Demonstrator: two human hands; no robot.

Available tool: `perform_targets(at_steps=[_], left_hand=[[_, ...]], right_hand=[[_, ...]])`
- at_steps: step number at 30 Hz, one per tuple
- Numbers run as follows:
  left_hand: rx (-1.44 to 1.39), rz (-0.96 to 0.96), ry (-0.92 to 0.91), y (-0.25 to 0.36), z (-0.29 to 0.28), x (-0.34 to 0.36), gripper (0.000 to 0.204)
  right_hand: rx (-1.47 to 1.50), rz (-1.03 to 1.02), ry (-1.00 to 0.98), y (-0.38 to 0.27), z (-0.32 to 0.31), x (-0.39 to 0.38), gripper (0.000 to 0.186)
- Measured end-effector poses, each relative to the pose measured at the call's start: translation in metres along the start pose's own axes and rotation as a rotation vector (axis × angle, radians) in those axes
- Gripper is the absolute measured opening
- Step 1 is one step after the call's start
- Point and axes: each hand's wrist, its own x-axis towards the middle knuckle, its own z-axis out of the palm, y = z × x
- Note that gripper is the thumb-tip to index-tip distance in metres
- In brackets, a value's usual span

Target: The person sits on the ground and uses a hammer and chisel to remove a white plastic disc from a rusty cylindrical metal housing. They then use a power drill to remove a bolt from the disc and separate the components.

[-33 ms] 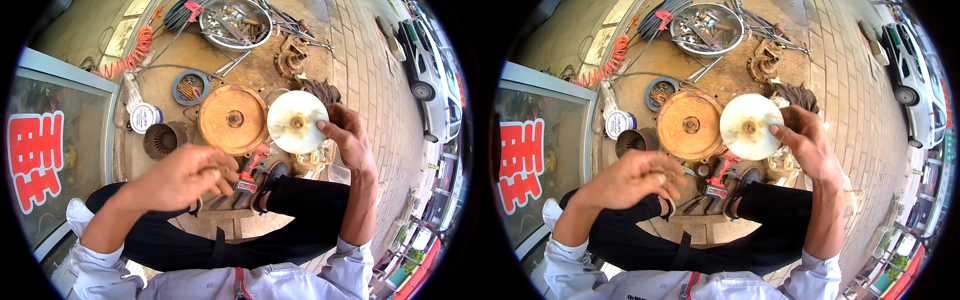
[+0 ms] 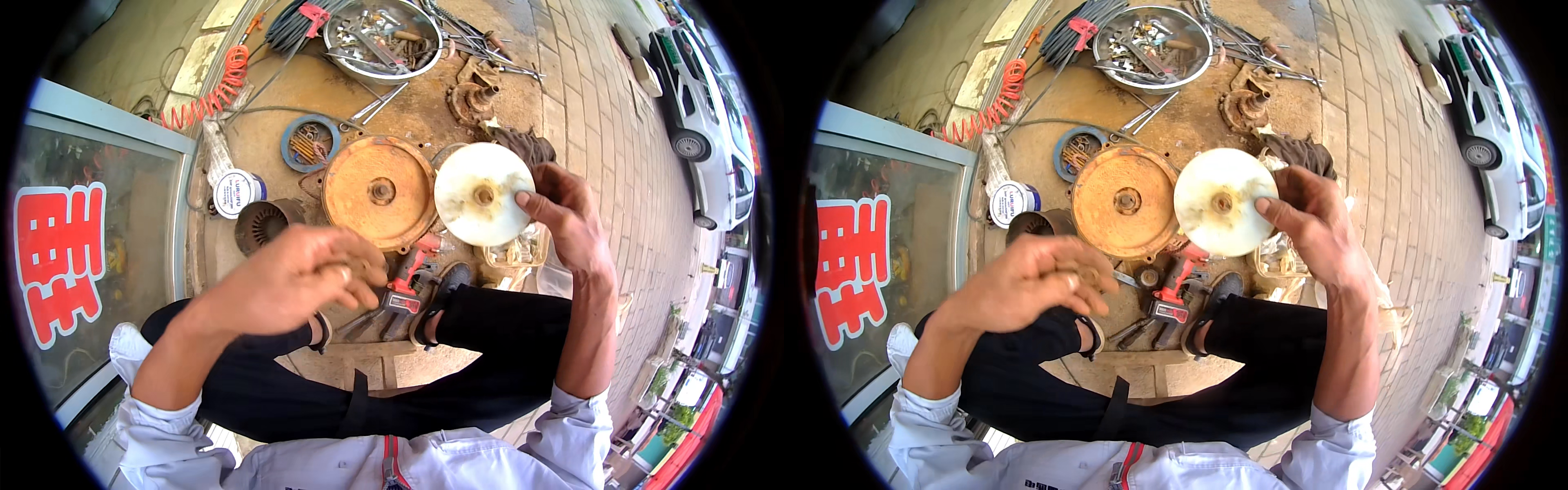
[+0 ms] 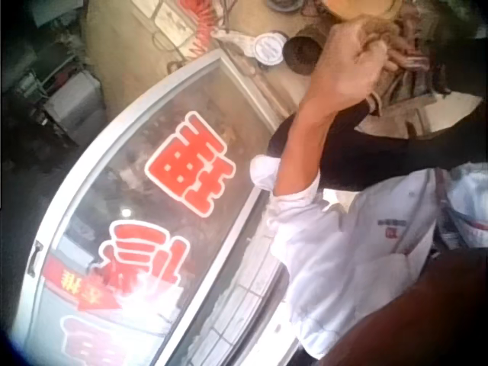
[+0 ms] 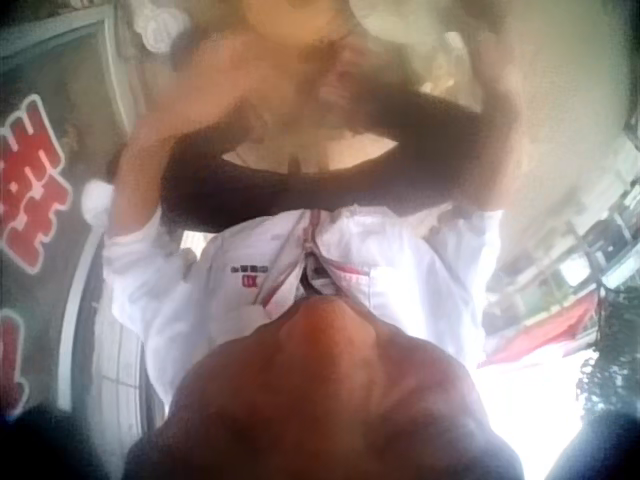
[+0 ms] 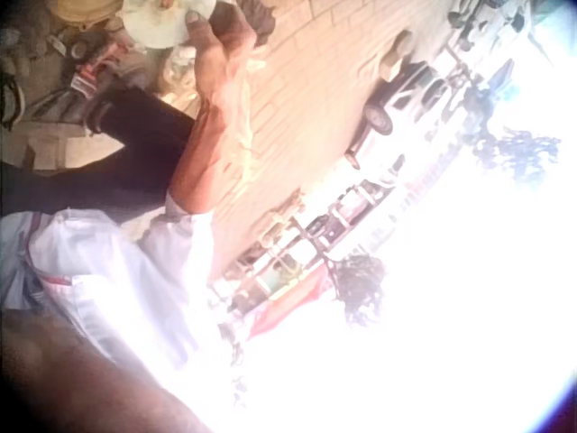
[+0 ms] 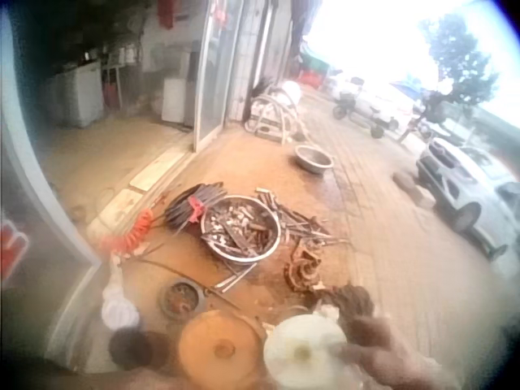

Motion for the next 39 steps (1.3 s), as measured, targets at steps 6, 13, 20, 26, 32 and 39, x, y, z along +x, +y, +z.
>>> perform_targets(at_steps=[6,13,20,26,32,39], left_hand=[[-0.132,0.063,0.196,0.007,0.001,-0.006,0.033],[-0.205,0.123,0.185,0.0,0.014,-0.004,0.029],[-0.158,0.145,0.234,0.007,0.022,0.002,0.028],[-0.03,0.139,0.416,0.011,0.002,0.015,0.025],[0.189,0.141,0.549,0.0,-0.002,0.041,0.022],[0.46,0.215,0.566,-0.001,-0.01,0.066,0.023]], right_hand=[[0.065,-0.045,0.027,0.01,-0.009,-0.012,0.03],[0.058,-0.077,-0.01,0.011,-0.015,-0.025,0.028],[0.067,-0.089,0.0,0.014,-0.02,-0.036,0.027],[0.099,-0.097,0.046,0.013,-0.019,-0.037,0.028],[0.081,-0.086,0.035,0.013,-0.015,-0.027,0.026],[0.072,-0.061,0.014,0.009,-0.015,-0.011,0.026]])
